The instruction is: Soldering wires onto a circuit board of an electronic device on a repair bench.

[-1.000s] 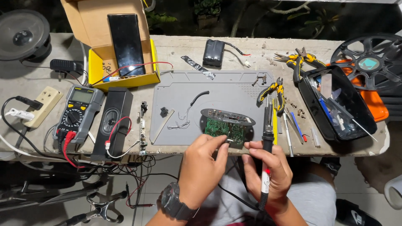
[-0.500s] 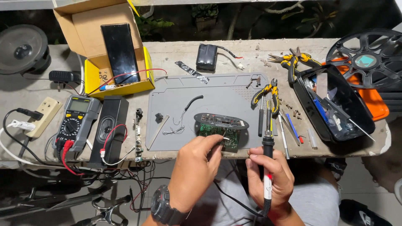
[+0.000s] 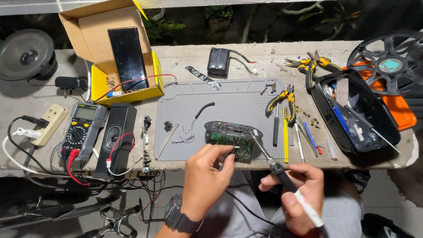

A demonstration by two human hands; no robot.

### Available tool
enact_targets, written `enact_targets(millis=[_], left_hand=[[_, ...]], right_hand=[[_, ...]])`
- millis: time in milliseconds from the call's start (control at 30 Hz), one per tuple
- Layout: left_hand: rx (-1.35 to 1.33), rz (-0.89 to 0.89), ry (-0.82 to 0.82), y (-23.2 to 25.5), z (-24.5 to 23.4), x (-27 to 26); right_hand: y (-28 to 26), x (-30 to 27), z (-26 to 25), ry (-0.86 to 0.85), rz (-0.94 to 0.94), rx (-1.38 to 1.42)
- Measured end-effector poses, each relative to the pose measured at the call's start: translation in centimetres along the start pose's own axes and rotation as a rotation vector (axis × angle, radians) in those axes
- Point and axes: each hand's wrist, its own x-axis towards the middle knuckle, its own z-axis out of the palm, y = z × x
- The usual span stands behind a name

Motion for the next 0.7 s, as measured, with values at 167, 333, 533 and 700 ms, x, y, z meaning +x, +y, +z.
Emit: enact_targets(millis=[167, 333, 533, 700], left_hand=[[-0.091, 0.18, 0.078, -1.3, 1.0, -0.6], [-0.06, 0.249, 0.14, -1.8, 2.1, -1.1], [-0.024, 0.311, 0.191, -2.1, 2.6, -1.1], [-0.007, 0.318, 0.2, -2.2, 2.8, -1.2]], right_hand=[[2.0, 1.7, -4.9, -0.012, 0.068, 0.242], [1.3, 3.9, -4.1, 0.02, 0.073, 0.214], [2.4, 3.6, -4.4, 0.097, 0.15, 0.208], [1.3, 3.9, -3.1, 0.134, 0.127, 0.076]])
